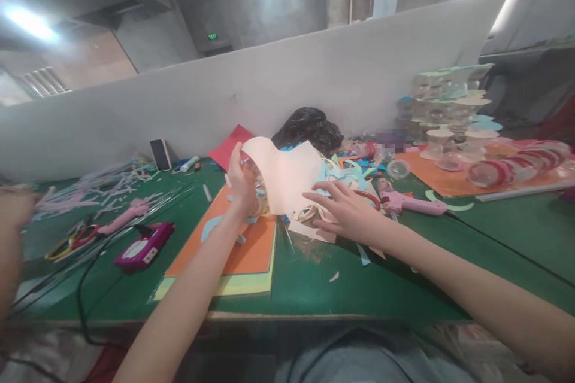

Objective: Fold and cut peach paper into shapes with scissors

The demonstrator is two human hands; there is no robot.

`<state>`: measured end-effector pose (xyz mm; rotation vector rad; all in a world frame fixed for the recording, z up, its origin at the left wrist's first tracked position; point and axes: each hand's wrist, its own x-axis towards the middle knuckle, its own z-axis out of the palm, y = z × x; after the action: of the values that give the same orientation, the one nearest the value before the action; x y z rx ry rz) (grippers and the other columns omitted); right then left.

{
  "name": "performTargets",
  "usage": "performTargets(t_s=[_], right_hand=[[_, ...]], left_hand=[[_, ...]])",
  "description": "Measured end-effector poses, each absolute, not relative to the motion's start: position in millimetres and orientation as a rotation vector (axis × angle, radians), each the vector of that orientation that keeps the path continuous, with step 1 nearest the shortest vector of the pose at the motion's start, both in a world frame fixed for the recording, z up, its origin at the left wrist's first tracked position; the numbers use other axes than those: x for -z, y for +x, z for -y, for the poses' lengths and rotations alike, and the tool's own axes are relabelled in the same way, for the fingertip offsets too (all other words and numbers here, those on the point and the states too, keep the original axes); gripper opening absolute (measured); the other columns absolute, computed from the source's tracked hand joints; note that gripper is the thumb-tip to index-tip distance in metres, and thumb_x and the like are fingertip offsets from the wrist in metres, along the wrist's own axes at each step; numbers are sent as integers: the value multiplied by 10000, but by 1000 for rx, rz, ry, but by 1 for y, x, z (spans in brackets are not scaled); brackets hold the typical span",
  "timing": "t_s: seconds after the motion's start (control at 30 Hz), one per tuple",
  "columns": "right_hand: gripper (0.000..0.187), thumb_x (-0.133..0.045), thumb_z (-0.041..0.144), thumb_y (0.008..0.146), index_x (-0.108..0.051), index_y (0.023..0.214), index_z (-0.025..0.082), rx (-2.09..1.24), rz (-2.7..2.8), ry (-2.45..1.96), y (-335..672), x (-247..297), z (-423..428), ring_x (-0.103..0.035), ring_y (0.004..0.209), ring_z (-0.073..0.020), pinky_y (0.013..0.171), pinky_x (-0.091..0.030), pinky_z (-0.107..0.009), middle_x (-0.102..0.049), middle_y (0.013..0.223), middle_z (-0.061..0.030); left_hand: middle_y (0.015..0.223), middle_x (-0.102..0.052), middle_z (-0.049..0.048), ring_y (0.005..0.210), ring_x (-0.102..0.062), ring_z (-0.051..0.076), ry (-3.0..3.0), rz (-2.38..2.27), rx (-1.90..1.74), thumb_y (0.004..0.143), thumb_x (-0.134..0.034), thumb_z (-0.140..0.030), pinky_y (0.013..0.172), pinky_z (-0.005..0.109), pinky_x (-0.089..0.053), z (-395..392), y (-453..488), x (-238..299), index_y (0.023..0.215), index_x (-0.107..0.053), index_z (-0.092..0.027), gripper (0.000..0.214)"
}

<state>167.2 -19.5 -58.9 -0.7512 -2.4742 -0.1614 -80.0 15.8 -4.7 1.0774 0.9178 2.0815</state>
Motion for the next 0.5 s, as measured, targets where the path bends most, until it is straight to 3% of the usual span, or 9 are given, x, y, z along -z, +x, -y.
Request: performTargets(t_s=[0.13, 0.23, 0.4, 0.5], right_hand=[[605, -561, 393, 953, -353, 1496, 227, 127, 2459, -752, 163, 62, 20, -484, 1240, -341, 975, -484, -538, -457, 1441, -170], [642, -601, 415, 921, -364, 1476, 196, 86, 2455, -759, 161, 60, 23, -496, 1239, -354, 970, -487, -546, -470, 1423, -189], [557, -602, 468, 906, -483, 1350, 154, -44, 2423, -751, 160, 55, 26, -507, 1237, -364, 969, -485, -549, -520, 1355, -212], [435, -520, 408, 954, -508, 1314, 165, -149, 2362, -787, 159, 59, 23, -533, 1213, -335, 989, -476, -534, -565, 1298, -182]], left_hand=[[1312, -607, 88, 1210, -594, 275, 1309, -917, -2074, 916, -542, -571, 852, 360, -555, -6, -56, 12, 1368, -537, -314, 520], [1418, -531, 83, 1296, -525, 300, 1526, -971, -2003, 918, -517, -604, 887, 404, -554, 6, -37, 20, 1406, -497, -374, 540], [1565, -361, 65, 1411, -398, 310, 2027, -988, -1852, 969, -391, -595, 1062, 495, -465, 23, -20, 31, 1470, -409, -389, 542], [1594, -316, 62, 1395, -421, 284, 2294, -894, -1678, 1003, -352, -515, 1099, 501, -441, 30, -19, 33, 1522, -286, -424, 530]])
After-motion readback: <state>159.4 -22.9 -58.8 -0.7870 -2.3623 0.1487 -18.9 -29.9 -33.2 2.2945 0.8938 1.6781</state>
